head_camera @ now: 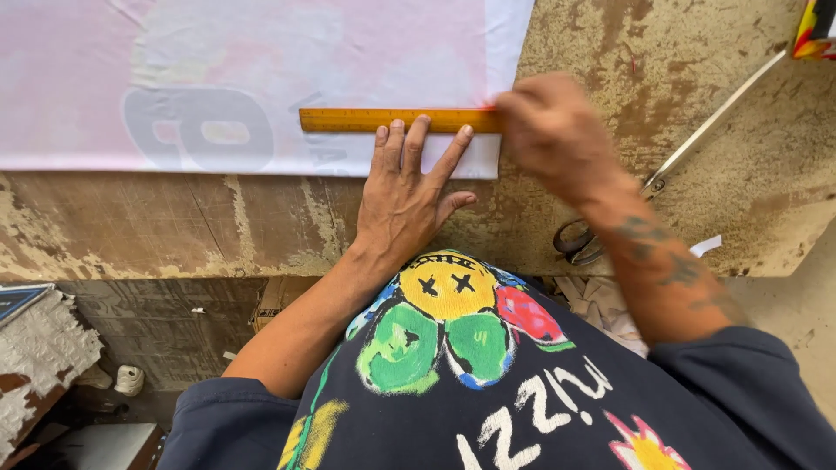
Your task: The person cuts a large piece of white fabric using shears, then folds it and uses a ruler and red chalk to draw a pattern. They proceed to cut the fabric along the marked lines to create a specific shape, then place a piece of patterned fabric on top of the cut piece.
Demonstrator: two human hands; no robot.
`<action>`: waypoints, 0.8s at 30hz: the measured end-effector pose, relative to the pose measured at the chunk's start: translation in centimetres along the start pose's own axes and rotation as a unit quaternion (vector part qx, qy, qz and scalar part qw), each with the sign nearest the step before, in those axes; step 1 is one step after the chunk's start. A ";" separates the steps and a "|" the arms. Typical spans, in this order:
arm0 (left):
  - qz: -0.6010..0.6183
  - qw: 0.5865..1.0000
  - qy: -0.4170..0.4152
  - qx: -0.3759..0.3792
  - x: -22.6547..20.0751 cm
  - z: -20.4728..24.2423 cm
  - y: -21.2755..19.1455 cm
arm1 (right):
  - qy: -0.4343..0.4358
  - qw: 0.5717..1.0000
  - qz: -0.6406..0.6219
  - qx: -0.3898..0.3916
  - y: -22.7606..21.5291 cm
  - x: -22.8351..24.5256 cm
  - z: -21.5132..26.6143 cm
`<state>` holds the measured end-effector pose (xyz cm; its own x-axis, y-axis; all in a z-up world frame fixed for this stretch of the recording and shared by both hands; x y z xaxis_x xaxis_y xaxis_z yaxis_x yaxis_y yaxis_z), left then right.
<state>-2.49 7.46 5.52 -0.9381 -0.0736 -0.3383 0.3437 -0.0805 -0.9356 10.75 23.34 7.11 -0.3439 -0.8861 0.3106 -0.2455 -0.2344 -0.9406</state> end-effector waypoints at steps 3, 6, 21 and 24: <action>-0.023 1.000 0.009 0.000 -0.1 -0.2 -0.2 | 0.091 0.993 0.055 0.049 -5.1 -5.8 7.0; -0.032 0.999 0.011 0.010 -0.6 0.1 0.2 | 0.254 0.966 -0.020 0.035 -8.5 -8.7 12.8; 0.120 0.987 0.081 -0.076 -2.8 1.9 -0.3 | 0.355 0.896 0.242 -0.107 1.0 -4.5 22.9; 0.146 0.987 0.057 -0.039 -3.9 3.0 0.9 | 0.339 0.914 0.199 -0.096 -0.2 -2.0 16.4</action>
<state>1.58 4.72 6.34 -0.7997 0.0298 -0.5996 0.6000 0.0056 -0.8000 26.34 18.63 4.42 -0.9079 -0.4185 0.0234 -0.1108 0.1858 -0.9763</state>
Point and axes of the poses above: each hand's wrist, its own z-axis away from the middle knuckle, its own y-axis out of the palm, x = y × z, the point moved 6 cm from there along -z, towards the middle knuckle, and after that the axes turned 8 degrees about z, right-handed, at the moved point
